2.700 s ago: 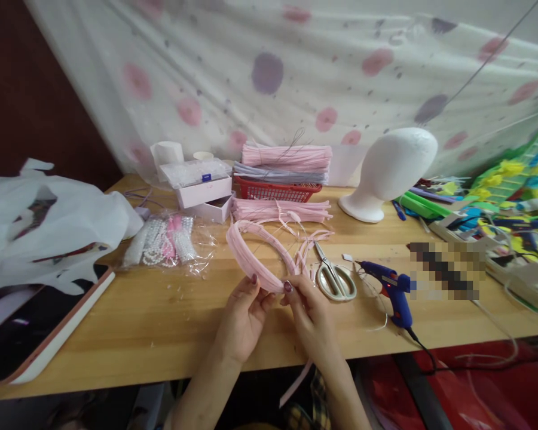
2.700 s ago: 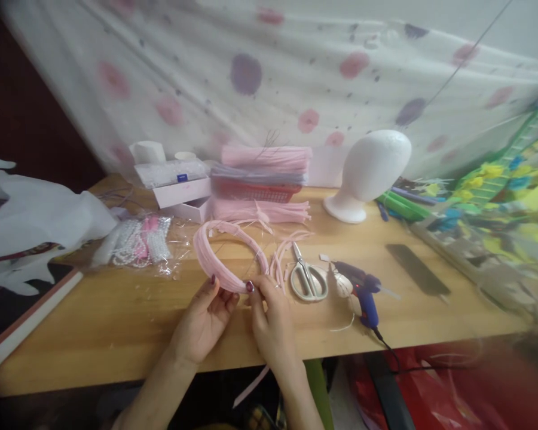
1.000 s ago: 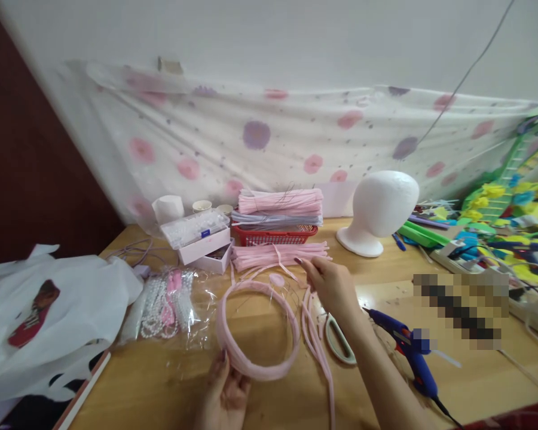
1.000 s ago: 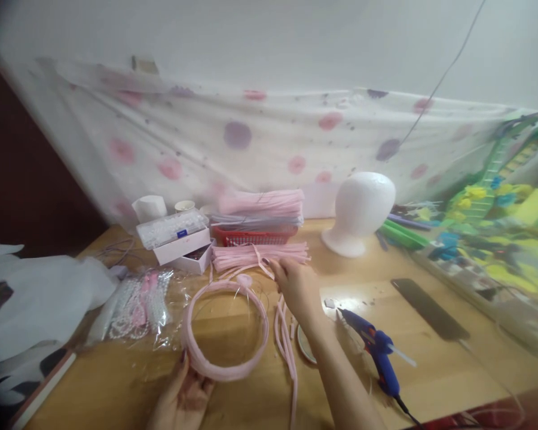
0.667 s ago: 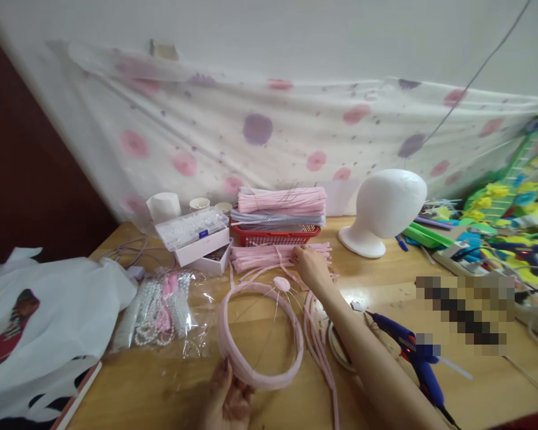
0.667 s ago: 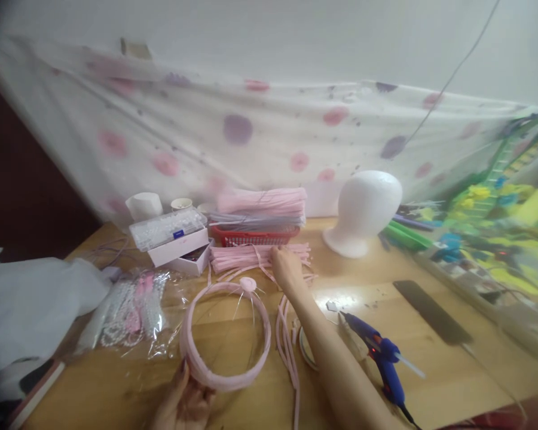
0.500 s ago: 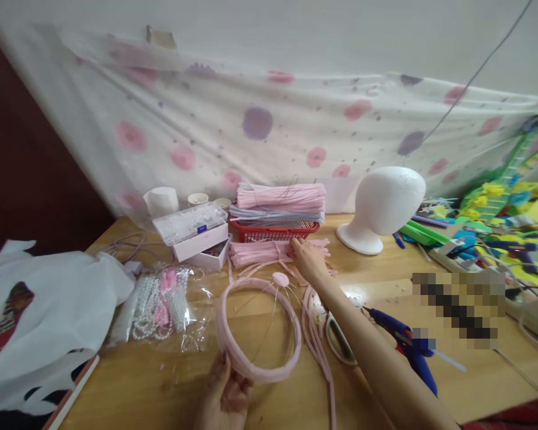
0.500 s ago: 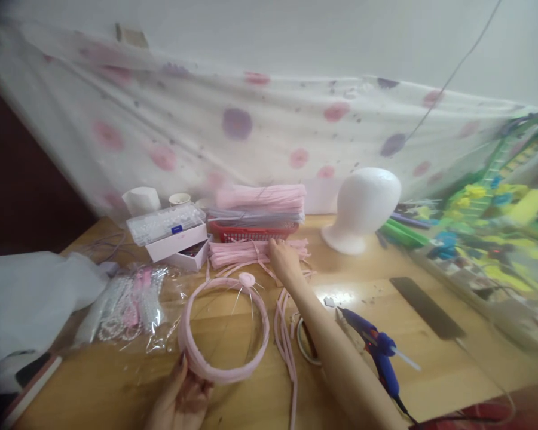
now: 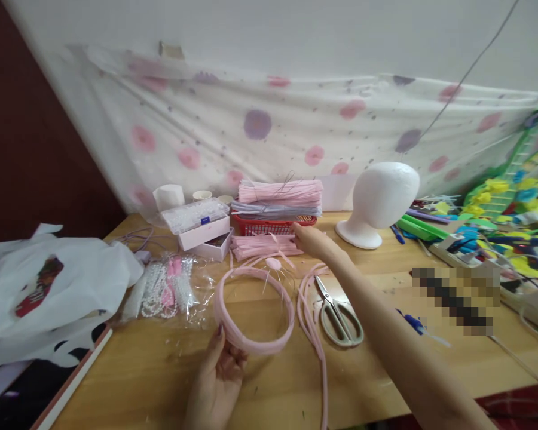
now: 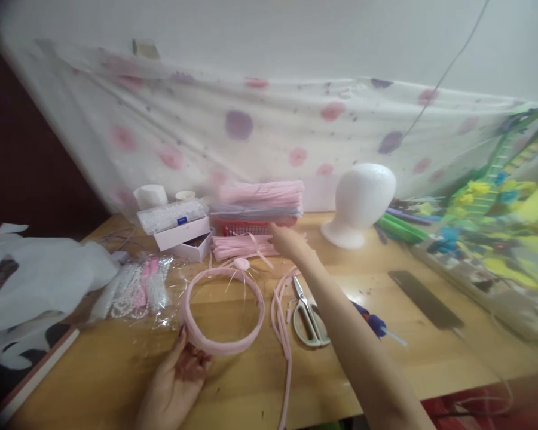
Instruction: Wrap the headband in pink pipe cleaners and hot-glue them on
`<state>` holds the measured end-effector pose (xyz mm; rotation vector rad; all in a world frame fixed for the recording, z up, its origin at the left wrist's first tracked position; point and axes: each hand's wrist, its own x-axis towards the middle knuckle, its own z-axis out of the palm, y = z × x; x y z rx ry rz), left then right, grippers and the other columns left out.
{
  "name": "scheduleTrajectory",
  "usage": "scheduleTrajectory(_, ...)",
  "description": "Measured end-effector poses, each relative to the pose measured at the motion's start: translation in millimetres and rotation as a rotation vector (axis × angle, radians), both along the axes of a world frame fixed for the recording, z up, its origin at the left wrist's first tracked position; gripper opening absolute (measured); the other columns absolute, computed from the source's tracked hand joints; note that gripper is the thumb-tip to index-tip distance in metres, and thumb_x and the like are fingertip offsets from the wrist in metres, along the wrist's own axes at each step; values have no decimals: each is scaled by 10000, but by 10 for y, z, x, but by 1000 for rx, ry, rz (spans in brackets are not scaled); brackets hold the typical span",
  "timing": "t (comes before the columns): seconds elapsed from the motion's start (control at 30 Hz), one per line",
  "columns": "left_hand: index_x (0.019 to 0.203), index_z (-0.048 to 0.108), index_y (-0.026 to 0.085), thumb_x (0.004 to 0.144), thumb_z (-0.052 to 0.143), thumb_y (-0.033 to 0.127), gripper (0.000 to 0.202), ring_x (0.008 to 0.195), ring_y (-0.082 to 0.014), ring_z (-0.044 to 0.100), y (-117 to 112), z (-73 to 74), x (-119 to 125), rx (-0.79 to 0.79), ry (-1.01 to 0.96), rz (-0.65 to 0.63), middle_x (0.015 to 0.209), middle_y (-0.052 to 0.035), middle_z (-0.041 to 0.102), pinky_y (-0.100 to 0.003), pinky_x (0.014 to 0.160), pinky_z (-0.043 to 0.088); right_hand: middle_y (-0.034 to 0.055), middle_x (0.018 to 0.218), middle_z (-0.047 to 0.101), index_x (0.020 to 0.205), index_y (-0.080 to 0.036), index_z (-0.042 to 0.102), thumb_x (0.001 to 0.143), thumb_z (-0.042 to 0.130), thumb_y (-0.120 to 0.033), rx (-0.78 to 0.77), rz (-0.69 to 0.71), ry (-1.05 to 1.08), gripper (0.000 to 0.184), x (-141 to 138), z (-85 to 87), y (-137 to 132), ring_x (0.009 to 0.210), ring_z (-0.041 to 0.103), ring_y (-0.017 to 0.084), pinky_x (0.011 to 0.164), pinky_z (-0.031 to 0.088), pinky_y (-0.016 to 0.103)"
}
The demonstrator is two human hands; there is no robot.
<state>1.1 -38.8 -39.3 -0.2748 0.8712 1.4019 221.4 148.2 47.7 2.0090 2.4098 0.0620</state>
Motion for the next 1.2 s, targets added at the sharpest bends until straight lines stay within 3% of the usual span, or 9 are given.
scheduleTrajectory(0.23, 855, 675, 136, 936, 460, 14, 261, 521, -87, 625, -23, -66, -21, 66, -9, 3, 660, -6, 683, -214, 502, 529, 74, 825, 738, 831, -155, 733, 894, 595, -161, 93, 2, 35, 151, 87, 770, 23, 783, 663, 174, 720, 477, 266)
scheduleTrajectory(0.43, 773, 642, 146, 932, 461, 22, 271, 492, -91, 611, -21, -47, 4, 78, -1, 5, 618, -7, 665, -211, 484, 520, 119, 870, 762, 826, -130, 741, 817, 606, -105, 240, -55, 121, 138, 231, 993, -116, 808, 687, 233, 685, 455, 279)
scheduleTrajectory(0.6, 755, 640, 161, 863, 557, 9, 204, 469, -86, 569, -11, -83, -9, 120, 49, -37, 586, 14, 619, -204, 485, 508, 109, 906, 770, 972, -118, 658, 941, 496, -157, 287, -40, 253, 169, 434, 1172, -294, 794, 705, 173, 673, 485, 240)
scheduleTrajectory(0.7, 741, 641, 168, 838, 640, 63, 143, 481, -86, 563, -6, -134, -25, 159, 75, -73, 594, 18, 610, -208, 499, 511, 113, 943, 770, 1059, -111, 600, 997, 414, -181, 234, 14, 285, 209, 333, 1096, -258, 791, 704, 149, 671, 492, 229)
scheduleTrajectory(0.83, 767, 664, 178, 836, 660, 83, 117, 491, -91, 569, -8, -239, -48, 143, 88, -69, 599, 15, 613, -210, 507, 513, 49, 835, 753, 943, -143, 636, 961, 533, -201, 45, 125, 234, 120, 19, 677, -77, 730, 680, 142, 672, 504, 240)
scheduleTrajectory(0.93, 790, 678, 178, 830, 647, 50, 138, 475, -89, 566, -6, -282, -55, 121, 73, -71, 589, 16, 611, -203, 491, 502, 28, 902, 710, 933, -153, 659, 949, 608, -301, -69, 189, 182, 157, -113, 386, 42, 787, 665, 144, 751, 545, 309)
scheduleTrajectory(1.1, 744, 665, 156, 893, 514, 11, 256, 430, -84, 545, 15, -113, 1, 56, 15, -27, 536, 11, 601, -195, 434, 481, 24, 917, 696, 936, -137, 669, 950, 614, -355, -141, 211, 216, 225, -61, 284, 163, 805, 670, 151, 759, 567, 336)
scheduleTrajectory(1.2, 723, 661, 134, 892, 451, -40, 321, 439, -73, 569, 12, 35, 29, 28, 41, 34, 555, 1, 637, -176, 440, 503, 10, 799, 720, 923, -135, 686, 957, 586, -244, -171, 229, 300, 151, -40, 259, 201, 682, 680, 120, 678, 557, 264)
